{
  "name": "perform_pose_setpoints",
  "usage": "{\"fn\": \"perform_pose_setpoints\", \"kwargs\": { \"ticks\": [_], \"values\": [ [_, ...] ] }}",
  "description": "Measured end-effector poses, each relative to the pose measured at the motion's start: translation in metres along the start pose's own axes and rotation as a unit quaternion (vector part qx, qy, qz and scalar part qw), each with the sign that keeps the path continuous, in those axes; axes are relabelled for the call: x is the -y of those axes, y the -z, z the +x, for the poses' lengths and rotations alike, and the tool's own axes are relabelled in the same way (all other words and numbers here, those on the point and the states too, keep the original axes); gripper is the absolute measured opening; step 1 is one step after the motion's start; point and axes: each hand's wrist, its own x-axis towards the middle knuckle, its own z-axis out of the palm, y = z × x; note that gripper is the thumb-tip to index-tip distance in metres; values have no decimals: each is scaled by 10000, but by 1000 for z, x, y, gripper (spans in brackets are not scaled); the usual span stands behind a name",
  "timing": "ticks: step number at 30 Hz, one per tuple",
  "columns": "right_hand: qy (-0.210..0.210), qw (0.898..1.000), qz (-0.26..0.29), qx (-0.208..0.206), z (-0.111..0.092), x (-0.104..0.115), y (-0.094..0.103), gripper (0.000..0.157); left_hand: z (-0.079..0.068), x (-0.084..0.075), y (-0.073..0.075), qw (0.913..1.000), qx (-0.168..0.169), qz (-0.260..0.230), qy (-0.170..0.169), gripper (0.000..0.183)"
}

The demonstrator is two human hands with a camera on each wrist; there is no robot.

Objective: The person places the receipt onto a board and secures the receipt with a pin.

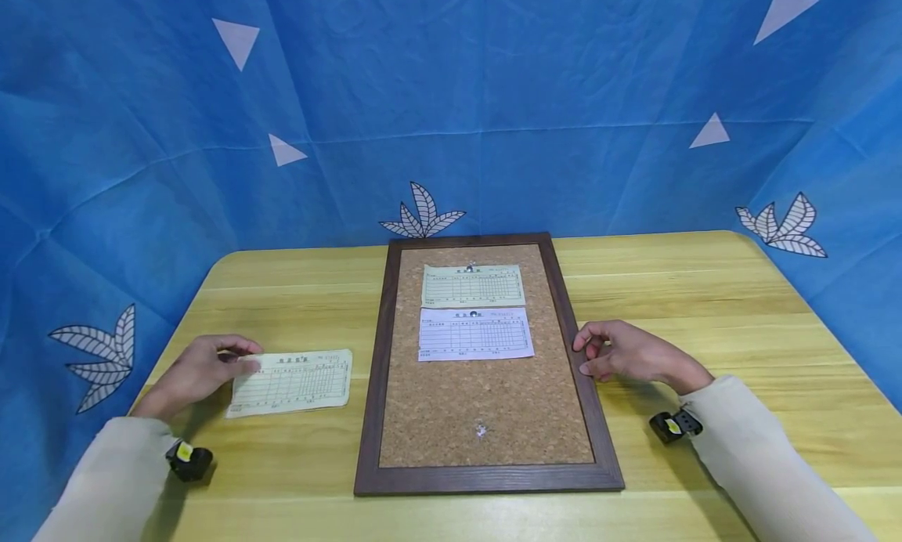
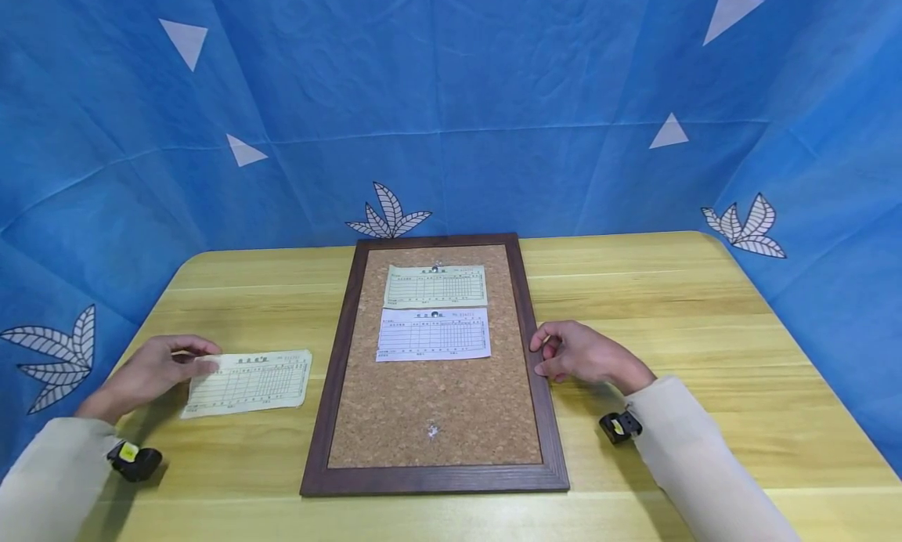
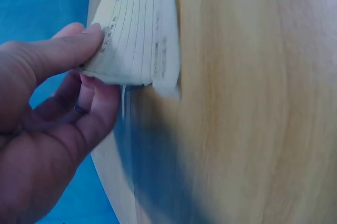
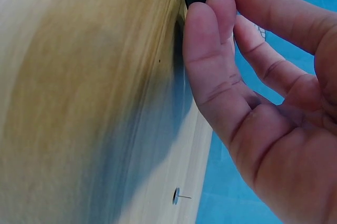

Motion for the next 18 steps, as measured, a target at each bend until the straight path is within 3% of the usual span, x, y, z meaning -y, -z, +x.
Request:
{"fn": "perform_pose_setpoints", "kwargs": {
  "ticks": [18],
  "values": [
    [-19,10000,-58,6,0,0,0,22,-2,-7,14,9990,5,-372,252,44]
  ]
}}
